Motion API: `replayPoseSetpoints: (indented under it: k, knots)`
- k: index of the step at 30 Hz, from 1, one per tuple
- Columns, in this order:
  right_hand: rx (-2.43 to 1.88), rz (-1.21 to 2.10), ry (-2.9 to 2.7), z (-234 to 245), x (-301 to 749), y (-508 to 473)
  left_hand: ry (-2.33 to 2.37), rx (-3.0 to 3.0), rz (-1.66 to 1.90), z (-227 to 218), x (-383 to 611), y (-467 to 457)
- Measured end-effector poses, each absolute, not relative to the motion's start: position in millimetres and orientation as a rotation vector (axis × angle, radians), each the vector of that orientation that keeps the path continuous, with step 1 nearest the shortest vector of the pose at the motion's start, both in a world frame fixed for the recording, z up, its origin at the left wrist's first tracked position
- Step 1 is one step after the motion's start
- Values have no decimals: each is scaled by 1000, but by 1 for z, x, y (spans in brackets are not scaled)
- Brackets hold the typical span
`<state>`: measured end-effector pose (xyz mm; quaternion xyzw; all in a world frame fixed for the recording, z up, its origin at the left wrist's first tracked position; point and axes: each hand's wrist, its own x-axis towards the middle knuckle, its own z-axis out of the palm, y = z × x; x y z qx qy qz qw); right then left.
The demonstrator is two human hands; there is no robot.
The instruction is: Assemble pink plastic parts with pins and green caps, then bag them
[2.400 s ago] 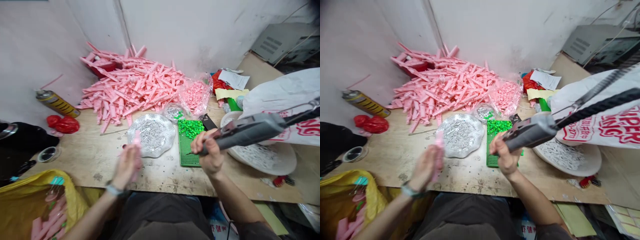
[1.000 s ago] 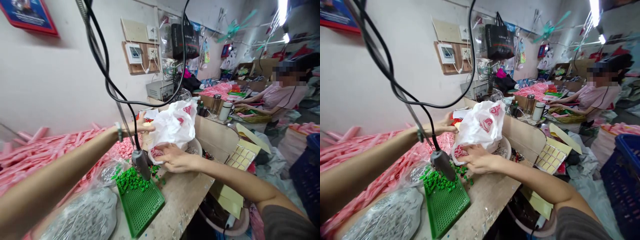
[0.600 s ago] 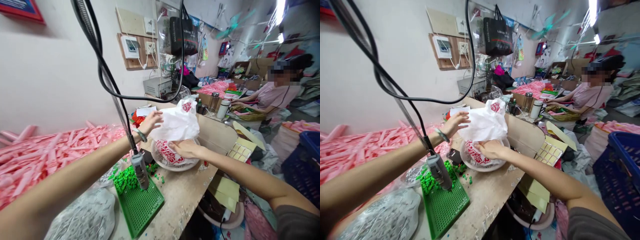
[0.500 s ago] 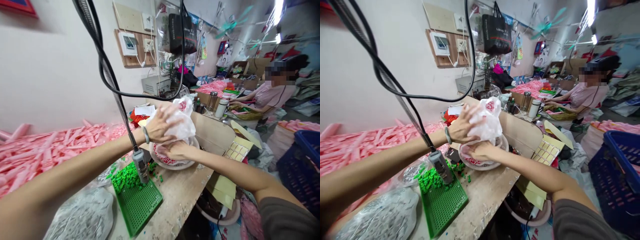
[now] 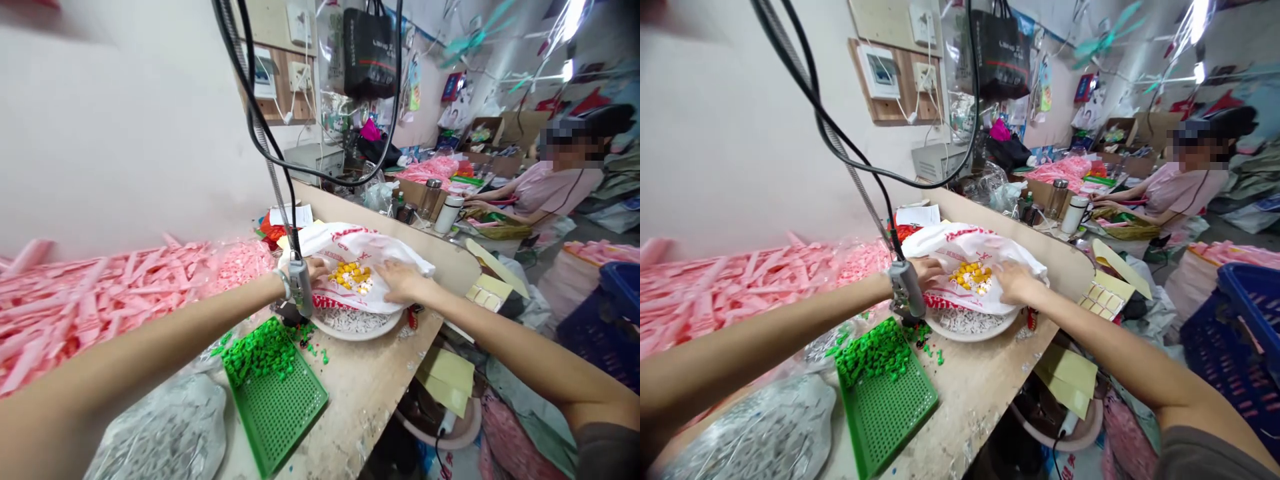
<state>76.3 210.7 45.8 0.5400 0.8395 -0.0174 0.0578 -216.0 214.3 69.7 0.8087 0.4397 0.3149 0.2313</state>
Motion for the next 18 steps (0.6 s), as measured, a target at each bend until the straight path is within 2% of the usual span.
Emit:
replayPoseSetpoints:
  k: [3,7,9,12,13,14,16,18]
  knots:
    - [1320,-129,2760,44,54,216,1012,2479,597,71,-209,223]
    - [1211,-218,2682,38,38,225,869,2733,480,89,-231,221]
    - [1216,-205,2686,43,42,218,952,2814,546,98,-255,204]
    - [1308,-248,2859,64,58,180,1327,2839,800,98,-299,153]
    - [1320,-396,2957,72,63,162,1482,2805,922,93,-314,131]
    - [1274,-693,3033,78,65,141,1619,2752,1020,85,-328,107]
    - [612,-1497,2761,81,57,100,1853,2599,1151,65,-354,58]
    - [74,-1774,2389,66,32,64,2063,2449,1133,40,-375,13]
